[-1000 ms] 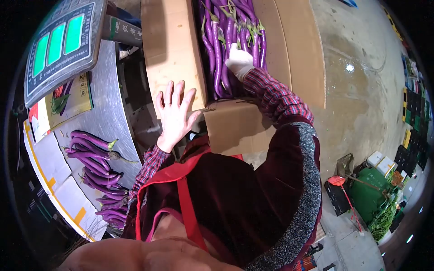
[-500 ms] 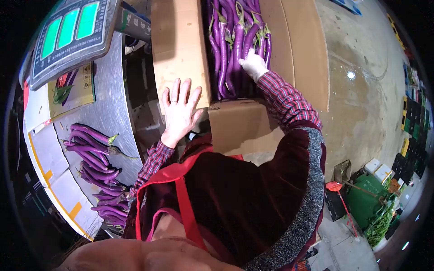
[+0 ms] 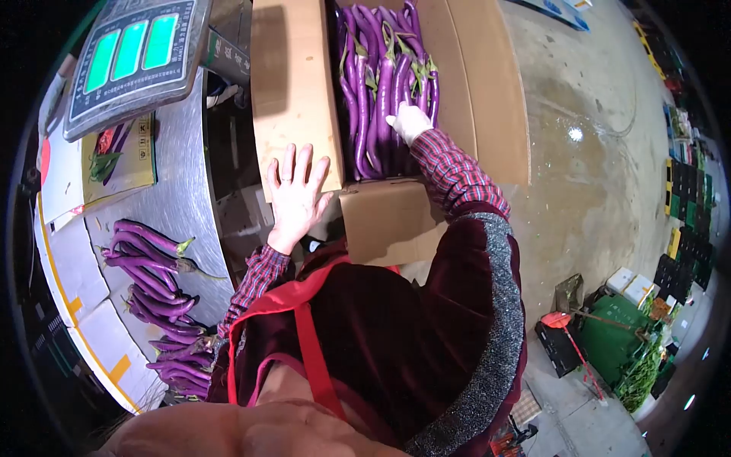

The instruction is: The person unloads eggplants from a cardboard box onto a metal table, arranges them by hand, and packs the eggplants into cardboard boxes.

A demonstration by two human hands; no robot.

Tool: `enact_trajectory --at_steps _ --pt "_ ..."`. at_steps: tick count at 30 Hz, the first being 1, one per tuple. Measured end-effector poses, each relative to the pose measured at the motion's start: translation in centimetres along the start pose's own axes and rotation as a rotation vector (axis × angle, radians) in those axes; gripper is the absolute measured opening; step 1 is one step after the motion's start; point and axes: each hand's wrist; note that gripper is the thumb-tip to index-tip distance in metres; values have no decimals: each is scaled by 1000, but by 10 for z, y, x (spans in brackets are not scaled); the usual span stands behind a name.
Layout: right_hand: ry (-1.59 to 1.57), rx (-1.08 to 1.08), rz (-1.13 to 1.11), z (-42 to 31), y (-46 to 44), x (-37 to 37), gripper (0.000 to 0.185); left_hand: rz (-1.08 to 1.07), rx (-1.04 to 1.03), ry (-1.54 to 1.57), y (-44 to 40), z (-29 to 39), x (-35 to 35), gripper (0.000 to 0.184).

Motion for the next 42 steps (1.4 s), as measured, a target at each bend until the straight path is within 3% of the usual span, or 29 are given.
enact_trajectory --at_steps 3,6,10,14,18,23,27,30,35,37,39,41,42 --pt "244 83 -7 -9 8 27 59 23 -17 -1 3 -1 2 72" --pt "191 389 767 -1 -11 15 55 42 -6 13 -1 2 3 70" --pt "336 242 986 -10 -74 13 59 44 21 23 -2 2 4 69" --pt "181 39 948 -35 -106 -7 59 34 40 27 -1 5 5 69" --pt "275 104 794 -20 -92 3 60 22 55 42 -10 3 4 71" --pt "350 236 894 -6 -100 12 60 11 56 69 -3 2 4 72" --pt "453 206 812 -18 -127 28 64 -6 63 101 -5 0 5 71" --pt "-91 40 831 -24 -182 31 63 -2 74 109 -10 -1 1 71" --pt "35 89 682 -67 -168 23 55 -6 86 133 -9 -4 -2 67" --pt "127 85 823 -63 -163 24 47 -9 126 136 -4 -1 -4 65" --pt "209 136 914 -66 -147 37 38 -36 33 83 -1 -2 -8 65" --pt "215 80 755 -78 -133 30 41 -48 6 -69 23 -16 -3 65" --pt "303 113 1100 -86 -126 13 51 -49 3 -159 28 -20 -12 66"
Point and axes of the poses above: each hand's wrist, its own y-axis away from the middle knuckle, its own x-axis out of the back of the hand, z = x × y, and after that the axes turned 6 degrees about -x, right-handed
